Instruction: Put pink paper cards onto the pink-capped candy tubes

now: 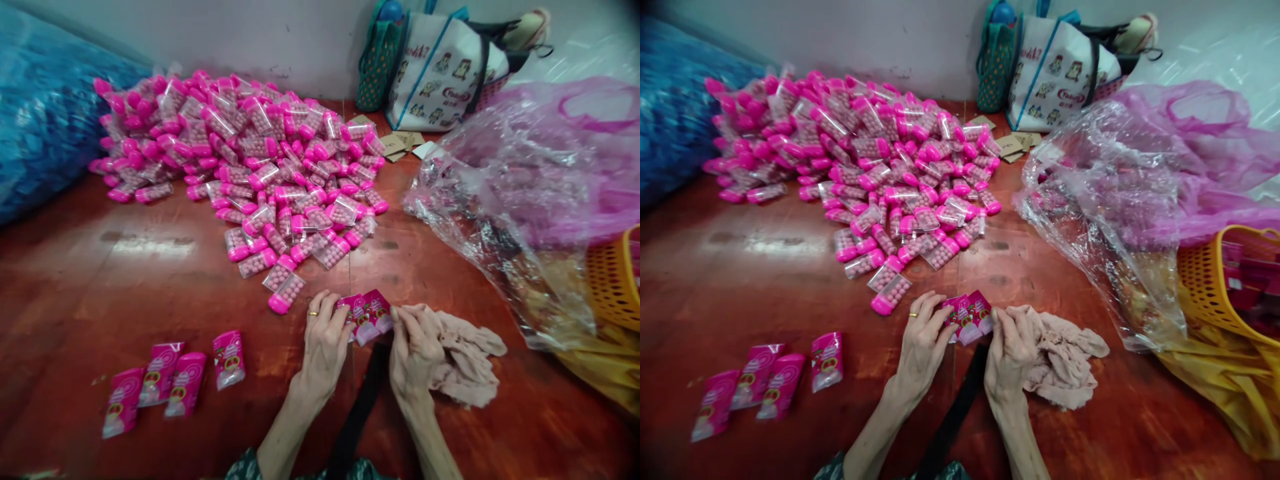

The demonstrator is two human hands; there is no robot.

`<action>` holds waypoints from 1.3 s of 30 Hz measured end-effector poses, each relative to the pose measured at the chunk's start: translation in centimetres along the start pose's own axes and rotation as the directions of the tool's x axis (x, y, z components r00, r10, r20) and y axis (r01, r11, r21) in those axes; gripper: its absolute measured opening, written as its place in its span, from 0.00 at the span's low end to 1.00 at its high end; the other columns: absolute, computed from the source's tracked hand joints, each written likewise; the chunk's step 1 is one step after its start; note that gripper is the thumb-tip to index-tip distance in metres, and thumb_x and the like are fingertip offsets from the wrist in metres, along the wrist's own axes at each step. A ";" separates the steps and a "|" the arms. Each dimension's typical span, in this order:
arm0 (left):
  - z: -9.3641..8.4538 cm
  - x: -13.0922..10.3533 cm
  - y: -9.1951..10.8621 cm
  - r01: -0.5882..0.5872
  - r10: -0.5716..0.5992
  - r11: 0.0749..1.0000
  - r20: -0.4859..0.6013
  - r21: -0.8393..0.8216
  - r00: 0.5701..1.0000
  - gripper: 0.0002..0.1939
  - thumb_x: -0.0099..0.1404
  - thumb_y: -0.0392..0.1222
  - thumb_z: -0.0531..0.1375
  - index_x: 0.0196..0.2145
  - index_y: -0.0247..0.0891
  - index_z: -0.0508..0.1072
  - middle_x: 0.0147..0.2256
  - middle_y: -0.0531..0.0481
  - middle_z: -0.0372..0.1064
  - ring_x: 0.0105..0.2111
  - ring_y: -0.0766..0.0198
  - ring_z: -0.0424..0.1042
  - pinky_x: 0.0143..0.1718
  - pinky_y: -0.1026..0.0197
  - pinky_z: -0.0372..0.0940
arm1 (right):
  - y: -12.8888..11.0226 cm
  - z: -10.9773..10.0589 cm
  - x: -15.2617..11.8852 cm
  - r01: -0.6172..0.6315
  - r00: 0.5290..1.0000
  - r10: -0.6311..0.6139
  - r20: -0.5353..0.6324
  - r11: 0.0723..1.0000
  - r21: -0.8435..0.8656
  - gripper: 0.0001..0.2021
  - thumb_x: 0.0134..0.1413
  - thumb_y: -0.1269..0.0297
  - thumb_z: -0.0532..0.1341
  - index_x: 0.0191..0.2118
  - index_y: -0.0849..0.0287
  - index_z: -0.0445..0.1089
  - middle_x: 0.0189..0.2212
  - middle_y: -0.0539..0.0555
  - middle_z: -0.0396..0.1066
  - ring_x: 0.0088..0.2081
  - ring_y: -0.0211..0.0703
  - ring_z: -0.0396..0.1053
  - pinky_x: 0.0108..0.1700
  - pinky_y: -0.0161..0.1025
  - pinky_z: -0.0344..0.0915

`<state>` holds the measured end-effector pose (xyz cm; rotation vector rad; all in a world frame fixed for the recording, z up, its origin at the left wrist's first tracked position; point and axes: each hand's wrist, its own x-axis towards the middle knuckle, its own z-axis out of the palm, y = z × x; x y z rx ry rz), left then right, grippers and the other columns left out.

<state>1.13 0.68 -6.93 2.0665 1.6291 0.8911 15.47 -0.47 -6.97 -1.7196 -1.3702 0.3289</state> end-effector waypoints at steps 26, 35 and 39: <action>-3.5 0.9 1.6 0.485 -0.575 0.099 0.348 -0.869 0.741 0.04 0.46 0.35 0.66 0.19 0.34 0.75 0.19 0.55 0.67 0.20 0.72 0.62 0.24 0.68 0.58 | -6.2 0.5 -1.7 -0.165 0.942 0.060 0.330 0.940 0.299 0.12 0.55 0.65 0.56 0.22 0.59 0.66 0.18 0.47 0.61 0.21 0.34 0.58 0.24 0.32 0.56; -4.0 0.8 0.7 0.486 -0.619 0.065 0.346 -0.872 0.705 0.06 0.46 0.37 0.67 0.19 0.33 0.73 0.19 0.54 0.67 0.20 0.71 0.62 0.25 0.67 0.59 | -6.5 0.5 -0.8 -0.311 0.857 0.121 0.502 0.896 0.315 0.08 0.56 0.61 0.57 0.32 0.59 0.69 0.21 0.47 0.64 0.23 0.36 0.61 0.25 0.31 0.58; -4.6 0.3 -0.2 0.469 -0.646 0.189 0.250 -0.863 0.722 0.07 0.48 0.37 0.66 0.18 0.34 0.72 0.18 0.56 0.65 0.20 0.72 0.61 0.23 0.68 0.56 | -6.9 0.6 -0.5 -0.494 0.786 0.219 0.578 0.784 0.375 0.10 0.46 0.61 0.65 0.35 0.59 0.68 0.25 0.48 0.68 0.28 0.39 0.66 0.30 0.34 0.62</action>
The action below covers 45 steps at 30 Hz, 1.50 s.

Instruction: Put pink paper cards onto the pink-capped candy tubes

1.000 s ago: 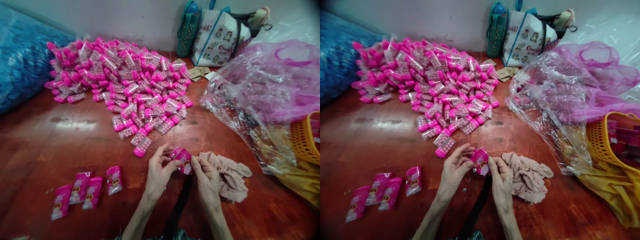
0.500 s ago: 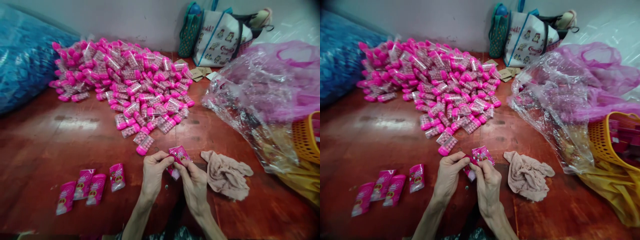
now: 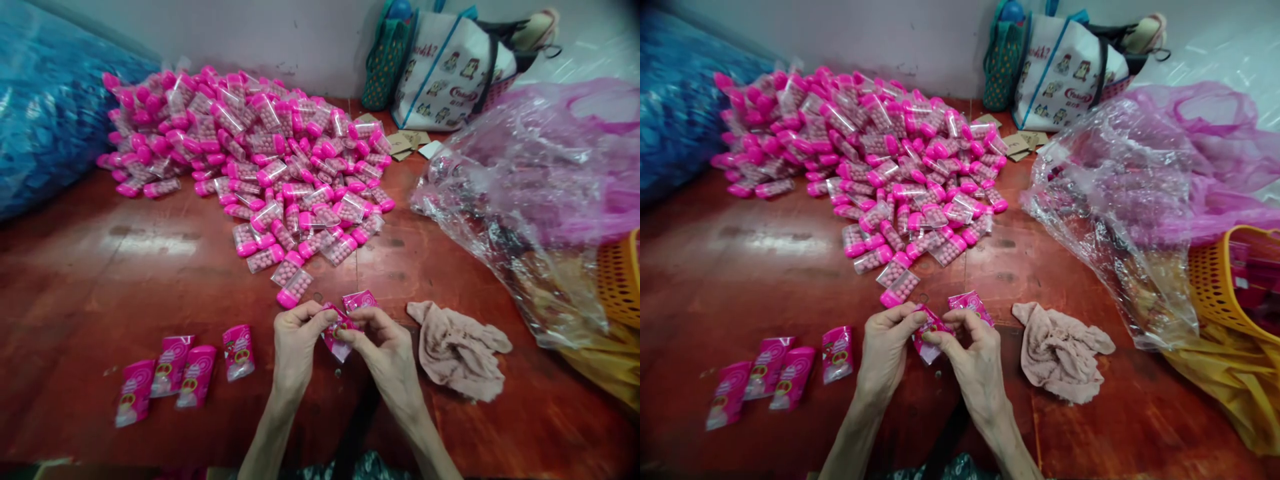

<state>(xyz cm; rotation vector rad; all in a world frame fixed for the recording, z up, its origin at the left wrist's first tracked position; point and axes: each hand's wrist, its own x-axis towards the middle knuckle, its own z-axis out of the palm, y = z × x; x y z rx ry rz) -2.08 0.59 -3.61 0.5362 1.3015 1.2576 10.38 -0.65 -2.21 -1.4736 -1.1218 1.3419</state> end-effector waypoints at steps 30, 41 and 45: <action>-2.7 -1.1 1.2 -0.227 0.239 0.969 0.121 -0.101 0.964 0.08 0.57 0.33 0.59 0.23 0.36 0.76 0.39 0.44 0.73 0.40 0.56 0.70 0.44 0.55 0.60 | -0.3 1.8 -0.3 0.468 0.879 -0.463 0.113 0.795 -0.386 0.12 0.59 0.69 0.54 0.23 0.59 0.63 0.19 0.48 0.60 0.23 0.36 0.57 0.27 0.33 0.54; -5.3 -0.3 2.5 -0.261 0.120 0.916 -0.413 -0.304 0.903 0.06 0.49 0.40 0.65 0.21 0.34 0.75 0.21 0.52 0.72 0.23 0.66 0.69 0.28 0.64 0.66 | -1.6 6.2 1.3 0.297 0.951 -0.234 0.201 0.871 -0.391 0.16 0.64 0.63 0.45 0.36 0.60 0.68 0.23 0.50 0.65 0.26 0.38 0.63 0.29 0.34 0.59; -6.2 0.5 3.7 -0.320 0.056 0.857 -0.543 -0.405 0.838 0.05 0.44 0.33 0.67 0.21 0.33 0.74 0.20 0.54 0.73 0.22 0.71 0.70 0.28 0.69 0.66 | -0.6 8.3 3.8 0.485 0.855 -0.414 0.311 0.428 -0.763 0.17 0.57 0.67 0.55 0.53 0.58 0.64 0.49 0.62 0.63 0.48 0.56 0.58 0.45 0.49 0.60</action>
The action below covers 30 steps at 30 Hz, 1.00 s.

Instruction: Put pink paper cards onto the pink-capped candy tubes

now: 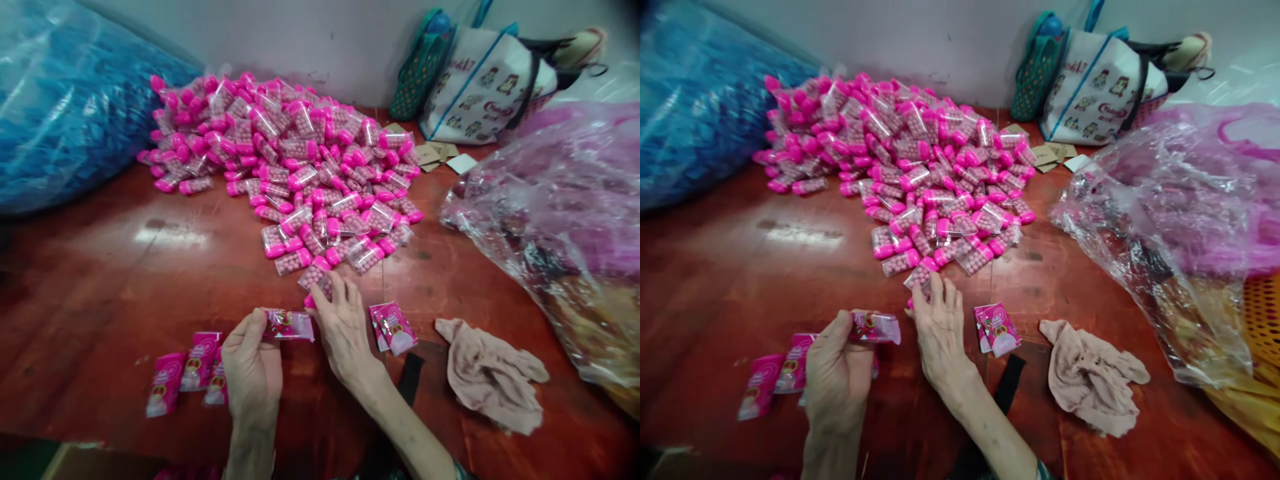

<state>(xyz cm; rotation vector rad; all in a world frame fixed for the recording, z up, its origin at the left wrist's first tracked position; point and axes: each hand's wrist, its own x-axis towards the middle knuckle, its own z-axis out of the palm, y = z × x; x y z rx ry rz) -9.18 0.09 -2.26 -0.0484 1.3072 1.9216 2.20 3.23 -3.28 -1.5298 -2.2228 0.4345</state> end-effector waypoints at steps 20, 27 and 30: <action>0.5 0.2 1.7 0.164 -0.159 0.986 0.129 -0.030 0.979 0.06 0.46 0.38 0.68 0.22 0.34 0.76 0.23 0.52 0.74 0.25 0.67 0.72 0.30 0.67 0.69 | 1.9 -3.3 -3.5 -0.177 0.984 0.154 0.086 0.869 0.463 0.04 0.58 0.63 0.53 0.35 0.57 0.61 0.28 0.50 0.65 0.29 0.40 0.66 0.30 0.35 0.65; 0.9 -0.5 1.0 0.003 -0.042 0.995 0.387 0.101 0.921 0.07 0.46 0.41 0.68 0.22 0.36 0.77 0.27 0.50 0.73 0.29 0.64 0.71 0.35 0.61 0.68 | -0.3 -6.3 -3.0 -0.403 0.915 0.281 0.290 0.606 0.686 0.09 0.52 0.59 0.60 0.30 0.57 0.60 0.23 0.46 0.64 0.25 0.34 0.63 0.26 0.29 0.61; 1.2 -0.6 1.0 -0.044 -0.017 0.992 0.465 0.121 0.885 0.05 0.48 0.40 0.67 0.22 0.36 0.77 0.28 0.49 0.73 0.30 0.64 0.71 0.35 0.62 0.67 | 0.0 -6.6 -2.8 -0.418 0.908 0.299 0.294 0.587 0.693 0.08 0.51 0.60 0.61 0.30 0.58 0.62 0.24 0.46 0.66 0.25 0.34 0.63 0.26 0.29 0.60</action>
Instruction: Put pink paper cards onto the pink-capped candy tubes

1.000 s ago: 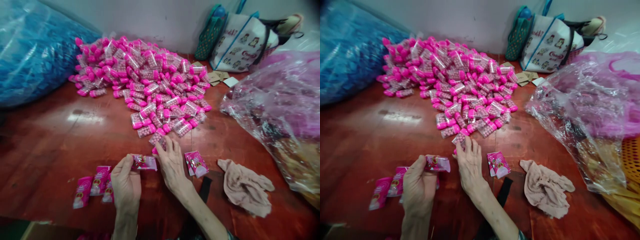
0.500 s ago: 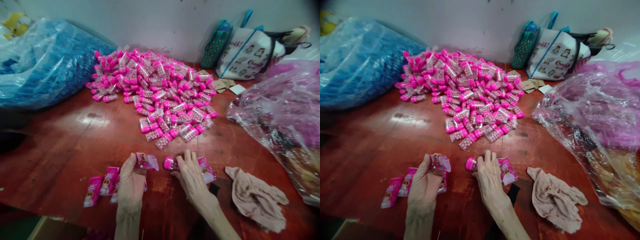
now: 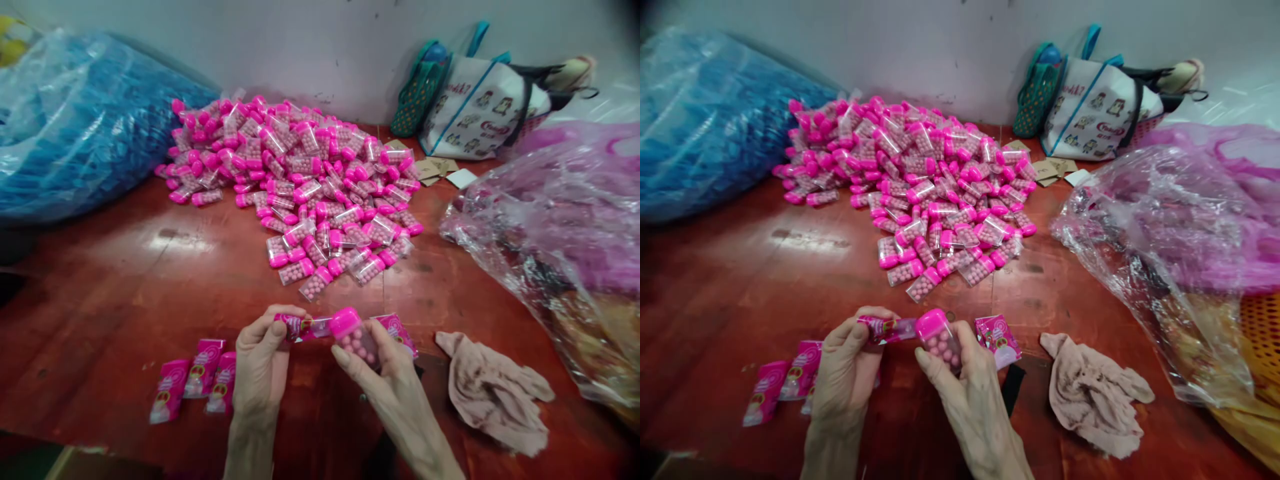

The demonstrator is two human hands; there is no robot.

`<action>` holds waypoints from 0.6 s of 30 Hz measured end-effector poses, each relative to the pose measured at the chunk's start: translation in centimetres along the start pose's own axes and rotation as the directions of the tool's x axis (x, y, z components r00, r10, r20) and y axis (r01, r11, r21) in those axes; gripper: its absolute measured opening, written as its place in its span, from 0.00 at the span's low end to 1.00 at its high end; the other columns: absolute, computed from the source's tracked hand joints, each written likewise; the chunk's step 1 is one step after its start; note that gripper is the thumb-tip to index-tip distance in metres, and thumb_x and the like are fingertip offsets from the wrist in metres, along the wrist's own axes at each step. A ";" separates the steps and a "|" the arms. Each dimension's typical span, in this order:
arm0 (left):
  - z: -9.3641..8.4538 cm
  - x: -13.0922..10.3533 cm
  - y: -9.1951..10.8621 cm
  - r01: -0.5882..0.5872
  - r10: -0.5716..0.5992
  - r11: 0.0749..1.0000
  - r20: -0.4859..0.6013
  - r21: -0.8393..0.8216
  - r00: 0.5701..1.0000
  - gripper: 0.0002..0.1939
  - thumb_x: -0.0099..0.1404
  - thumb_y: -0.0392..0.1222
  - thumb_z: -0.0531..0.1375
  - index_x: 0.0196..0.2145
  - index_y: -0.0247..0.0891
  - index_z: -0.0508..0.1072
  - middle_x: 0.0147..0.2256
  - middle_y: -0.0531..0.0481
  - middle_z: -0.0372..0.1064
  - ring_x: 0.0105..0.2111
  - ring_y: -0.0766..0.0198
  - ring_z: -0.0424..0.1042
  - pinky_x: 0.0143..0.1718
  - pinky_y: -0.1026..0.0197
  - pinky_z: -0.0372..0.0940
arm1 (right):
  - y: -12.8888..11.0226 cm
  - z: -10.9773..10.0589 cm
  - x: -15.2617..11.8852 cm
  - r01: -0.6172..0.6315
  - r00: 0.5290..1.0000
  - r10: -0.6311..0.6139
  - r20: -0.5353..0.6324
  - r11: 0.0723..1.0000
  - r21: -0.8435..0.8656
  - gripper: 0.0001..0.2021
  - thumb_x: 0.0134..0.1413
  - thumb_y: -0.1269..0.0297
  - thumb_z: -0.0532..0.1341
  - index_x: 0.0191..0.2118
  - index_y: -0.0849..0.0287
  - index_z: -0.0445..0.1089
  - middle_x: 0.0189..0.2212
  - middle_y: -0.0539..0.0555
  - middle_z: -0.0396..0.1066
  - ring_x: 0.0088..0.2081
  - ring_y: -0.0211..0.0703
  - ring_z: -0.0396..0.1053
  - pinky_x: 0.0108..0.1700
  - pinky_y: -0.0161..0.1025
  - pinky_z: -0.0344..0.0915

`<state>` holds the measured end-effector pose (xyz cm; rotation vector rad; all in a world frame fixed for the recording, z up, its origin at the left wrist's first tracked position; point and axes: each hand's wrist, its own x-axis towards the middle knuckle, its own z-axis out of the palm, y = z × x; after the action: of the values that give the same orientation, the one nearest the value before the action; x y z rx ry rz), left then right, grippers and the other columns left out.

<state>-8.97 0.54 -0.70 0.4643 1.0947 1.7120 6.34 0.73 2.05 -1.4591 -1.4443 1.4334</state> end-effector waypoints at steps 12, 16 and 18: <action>0.9 0.2 -1.1 0.127 -0.127 0.992 -0.030 -0.019 0.991 0.06 0.49 0.40 0.66 0.23 0.35 0.76 0.31 0.49 0.73 0.28 0.67 0.70 0.31 0.65 0.67 | 0.6 -0.5 -0.6 0.087 0.996 -0.087 0.003 0.993 -0.077 0.09 0.52 0.64 0.60 0.40 0.56 0.67 0.24 0.47 0.68 0.24 0.35 0.64 0.25 0.29 0.61; 1.2 0.1 -1.2 0.132 -0.132 0.991 -0.002 0.009 0.991 0.07 0.51 0.40 0.65 0.24 0.33 0.76 0.31 0.48 0.74 0.27 0.68 0.70 0.31 0.66 0.66 | 0.7 -0.9 -0.4 0.020 0.993 -0.023 0.113 0.999 0.025 0.11 0.52 0.63 0.59 0.42 0.57 0.67 0.27 0.48 0.69 0.26 0.36 0.66 0.28 0.30 0.63; 1.5 0.1 -1.3 0.137 -0.137 0.991 0.004 0.001 0.991 0.06 0.51 0.39 0.65 0.26 0.33 0.75 0.32 0.46 0.74 0.28 0.67 0.70 0.31 0.66 0.66 | 0.7 -1.0 -0.3 0.000 0.993 -0.006 0.115 0.999 0.048 0.12 0.52 0.62 0.60 0.43 0.57 0.67 0.27 0.49 0.70 0.27 0.37 0.67 0.27 0.30 0.64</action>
<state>-7.21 1.38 -0.98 0.3834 1.0993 1.5894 7.56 0.56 1.69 -1.3639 -1.4706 1.5624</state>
